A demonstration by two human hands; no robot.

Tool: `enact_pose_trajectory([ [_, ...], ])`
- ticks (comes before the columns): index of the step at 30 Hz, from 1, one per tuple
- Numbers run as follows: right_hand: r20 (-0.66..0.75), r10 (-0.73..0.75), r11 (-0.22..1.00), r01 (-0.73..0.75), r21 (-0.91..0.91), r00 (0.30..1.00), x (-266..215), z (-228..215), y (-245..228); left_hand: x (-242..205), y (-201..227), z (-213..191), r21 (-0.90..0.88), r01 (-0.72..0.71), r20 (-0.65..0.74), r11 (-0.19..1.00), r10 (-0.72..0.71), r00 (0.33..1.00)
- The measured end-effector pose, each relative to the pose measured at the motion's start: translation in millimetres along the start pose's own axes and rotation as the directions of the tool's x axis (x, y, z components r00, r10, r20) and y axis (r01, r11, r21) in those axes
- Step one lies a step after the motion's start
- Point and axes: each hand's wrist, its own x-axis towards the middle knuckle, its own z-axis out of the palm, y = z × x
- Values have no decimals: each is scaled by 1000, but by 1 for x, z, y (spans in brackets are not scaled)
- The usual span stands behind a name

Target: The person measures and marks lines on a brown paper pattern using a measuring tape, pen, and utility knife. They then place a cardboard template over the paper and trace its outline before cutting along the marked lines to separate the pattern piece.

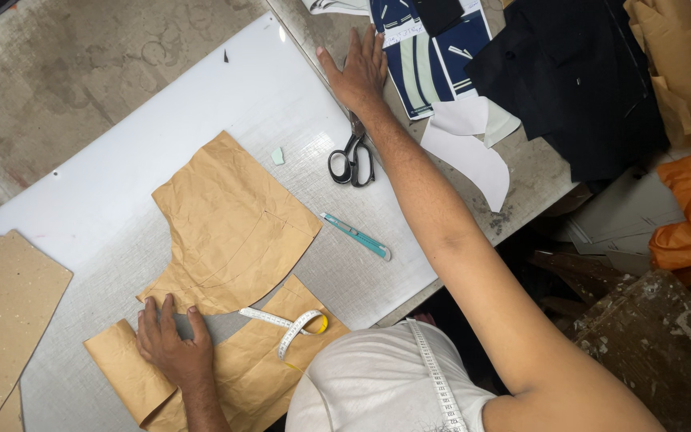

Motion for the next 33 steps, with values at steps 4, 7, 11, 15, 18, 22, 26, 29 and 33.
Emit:
enact_pose_trajectory([
  [4, -8, -19, 1000, 19, -6, 1000, -6, -4, -3, 0, 0, -1, 16, -8, 7, 1000, 7, 1000],
  [7, 43, -16, 1000, 15, 20, 999, -8, -13, -5, 0, 1, -1, 10, -2, -1, 1000, 2, 1000],
  [11, -112, -64, 987, 80, 137, 992, 6, -46, 16, 3, 5, -4, 1, -1, -16, 1000, 1, 1000],
  [15, -200, -82, 990, 57, -128, 976, 28, -76, 64, 3, 8, -8, -8, 5, -20, 1000, -5, 1000],
  [18, -177, -88, 979, 53, -196, 980, 35, -75, 90, 4, 10, -8, -16, 15, -25, 1000, -15, 1000],
  [22, -221, -40, 981, -5, -196, 975, 37, -77, 103, 5, 10, -8, -18, 13, -29, 1000, -13, 999],
  [26, -218, -12, 980, -31, -196, 976, 29, -84, 83, 4, 10, -7, -8, 19, -27, 1000, -19, 999],
  [29, -149, -66, 967, 26, -254, 987, 15, -74, 55, 5, 11, -3, -3, 26, -29, 1000, -27, 999],
  [33, -93, -56, 944, 23, -328, 994, 4, -55, 35, 4, 8, -4, 9, 15, -16, 1000, -14, 1000],
])
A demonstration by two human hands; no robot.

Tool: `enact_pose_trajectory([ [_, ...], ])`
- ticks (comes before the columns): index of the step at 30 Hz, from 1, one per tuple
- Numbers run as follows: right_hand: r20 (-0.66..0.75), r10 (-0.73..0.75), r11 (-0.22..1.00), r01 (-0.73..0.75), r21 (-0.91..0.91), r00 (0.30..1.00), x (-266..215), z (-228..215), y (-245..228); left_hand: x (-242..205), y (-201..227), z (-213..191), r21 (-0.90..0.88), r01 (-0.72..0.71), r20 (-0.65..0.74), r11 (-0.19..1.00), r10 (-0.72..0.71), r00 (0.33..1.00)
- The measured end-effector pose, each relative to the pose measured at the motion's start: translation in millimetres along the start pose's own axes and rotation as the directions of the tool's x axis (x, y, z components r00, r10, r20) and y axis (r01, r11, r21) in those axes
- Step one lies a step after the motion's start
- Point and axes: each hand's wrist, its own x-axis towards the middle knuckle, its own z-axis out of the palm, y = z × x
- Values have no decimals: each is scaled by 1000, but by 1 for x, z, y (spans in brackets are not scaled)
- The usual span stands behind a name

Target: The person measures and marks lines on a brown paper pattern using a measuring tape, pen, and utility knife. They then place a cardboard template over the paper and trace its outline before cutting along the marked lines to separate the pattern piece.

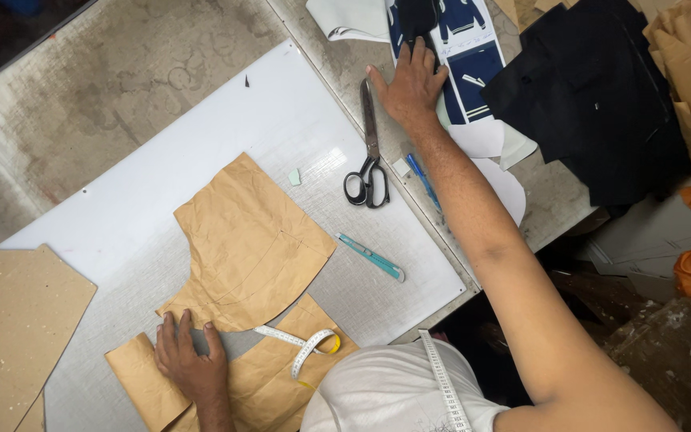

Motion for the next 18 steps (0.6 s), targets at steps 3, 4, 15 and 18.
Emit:
enact_pose_trajectory([
  [3, 12, 3, 1000, -3, -8, 1000, 2, 0, -6, 1, -1, 0, 10, 8, 10, 1000, -8, 1000],
  [4, 18, 5, 1000, -5, -4, 1000, 3, 0, -5, 1, -1, 0, 8, 11, 13, 1000, -12, 1000],
  [15, 49, -68, 994, 63, 89, 997, -7, -11, 0, 2, 0, -4, -23, 20, 7, 1000, -20, 1000],
  [18, -83, -178, 980, 184, 72, 981, -31, -28, -6, 1, -1, -3, -8, 25, 13, 1000, -25, 1000],
])
